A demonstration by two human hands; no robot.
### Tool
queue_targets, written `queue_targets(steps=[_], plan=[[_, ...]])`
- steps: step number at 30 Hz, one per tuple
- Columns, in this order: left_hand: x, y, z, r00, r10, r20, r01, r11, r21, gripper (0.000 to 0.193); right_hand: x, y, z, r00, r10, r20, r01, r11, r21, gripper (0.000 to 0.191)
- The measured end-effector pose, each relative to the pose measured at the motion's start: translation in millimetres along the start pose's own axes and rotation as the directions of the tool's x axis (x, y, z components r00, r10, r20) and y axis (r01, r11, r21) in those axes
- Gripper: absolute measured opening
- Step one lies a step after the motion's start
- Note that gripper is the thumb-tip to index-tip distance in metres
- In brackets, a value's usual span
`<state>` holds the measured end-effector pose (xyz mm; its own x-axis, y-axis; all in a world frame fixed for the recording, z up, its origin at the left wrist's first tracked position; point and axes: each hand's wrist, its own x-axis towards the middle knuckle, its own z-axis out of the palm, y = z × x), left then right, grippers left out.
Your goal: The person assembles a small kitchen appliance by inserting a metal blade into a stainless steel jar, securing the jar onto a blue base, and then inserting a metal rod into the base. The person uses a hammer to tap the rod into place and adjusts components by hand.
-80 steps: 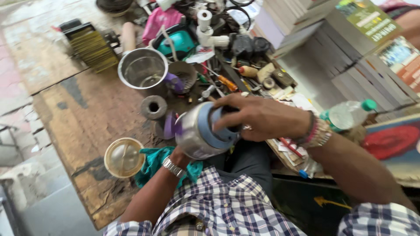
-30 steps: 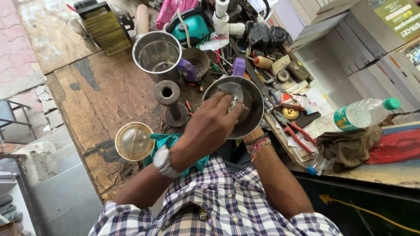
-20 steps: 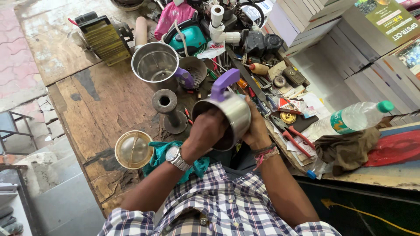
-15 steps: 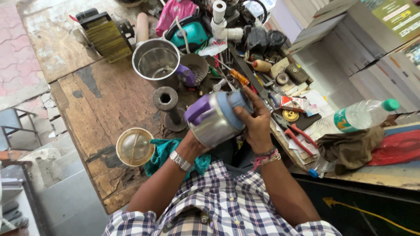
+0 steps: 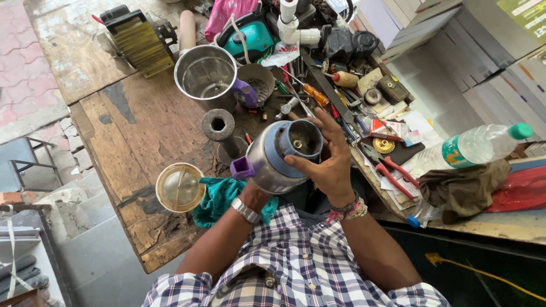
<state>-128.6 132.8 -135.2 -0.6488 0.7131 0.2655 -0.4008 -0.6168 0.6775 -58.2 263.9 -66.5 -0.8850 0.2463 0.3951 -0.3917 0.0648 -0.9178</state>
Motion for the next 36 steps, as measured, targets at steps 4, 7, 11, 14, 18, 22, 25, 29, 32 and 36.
queue_targets(steps=[4, 7, 11, 14, 18, 22, 25, 29, 32, 36], plan=[[-12.7, -8.7, -8.0, 0.996, 0.087, 0.004, -0.086, 0.974, 0.212, 0.059, 3.6, 4.7, 5.1, 0.985, 0.003, -0.173, 0.006, 0.999, 0.047, 0.072], [-26.4, -20.5, -28.5, 0.998, -0.042, -0.052, 0.034, 0.989, -0.143, 0.047, 5.8, 10.3, 4.4, 0.938, 0.256, -0.234, -0.159, 0.916, 0.368, 0.089], [-33.9, -43.2, -63.7, 0.996, 0.077, -0.037, -0.046, 0.852, 0.522, 0.037, 8.2, 14.6, -2.7, 0.907, 0.342, -0.248, -0.194, 0.858, 0.475, 0.083], [-30.8, -57.4, -74.7, 0.994, 0.001, -0.111, 0.021, 0.979, 0.2, 0.035, 8.7, 13.2, -3.3, 0.903, 0.36, -0.234, -0.189, 0.823, 0.536, 0.081], [-26.9, -48.4, -67.2, 1.0, 0.0, 0.0, 0.0, 0.999, -0.041, 0.017, 10.5, 2.0, -2.7, 0.939, 0.244, -0.243, -0.103, 0.872, 0.479, 0.083], [-35.6, -15.6, -48.2, 0.957, -0.063, -0.284, 0.017, 0.987, -0.162, 0.037, 26.6, -8.2, -30.0, 0.919, 0.158, -0.362, 0.031, 0.885, 0.464, 0.08], [-51.5, 15.0, -38.3, 0.946, 0.123, -0.298, -0.122, 0.992, 0.022, 0.032, 41.6, -0.4, -66.7, 0.883, 0.131, -0.45, 0.031, 0.942, 0.335, 0.082], [-64.3, 59.0, -32.0, 0.928, 0.209, -0.308, -0.174, 0.975, 0.139, 0.034, 32.2, 46.2, -70.2, 0.951, -0.112, -0.288, -0.008, 0.923, -0.385, 0.084], [-48.7, 89.8, -27.6, 0.915, 0.326, -0.239, -0.264, 0.93, 0.257, 0.034, 3.9, 81.0, -44.4, 0.988, -0.157, -0.005, 0.119, 0.766, -0.631, 0.088], [1.8, 128.6, -24.5, 0.897, 0.421, -0.132, -0.347, 0.858, 0.378, 0.031, -5.1, 103.3, -13.7, 0.981, -0.12, 0.154, 0.19, 0.767, -0.612, 0.09]])
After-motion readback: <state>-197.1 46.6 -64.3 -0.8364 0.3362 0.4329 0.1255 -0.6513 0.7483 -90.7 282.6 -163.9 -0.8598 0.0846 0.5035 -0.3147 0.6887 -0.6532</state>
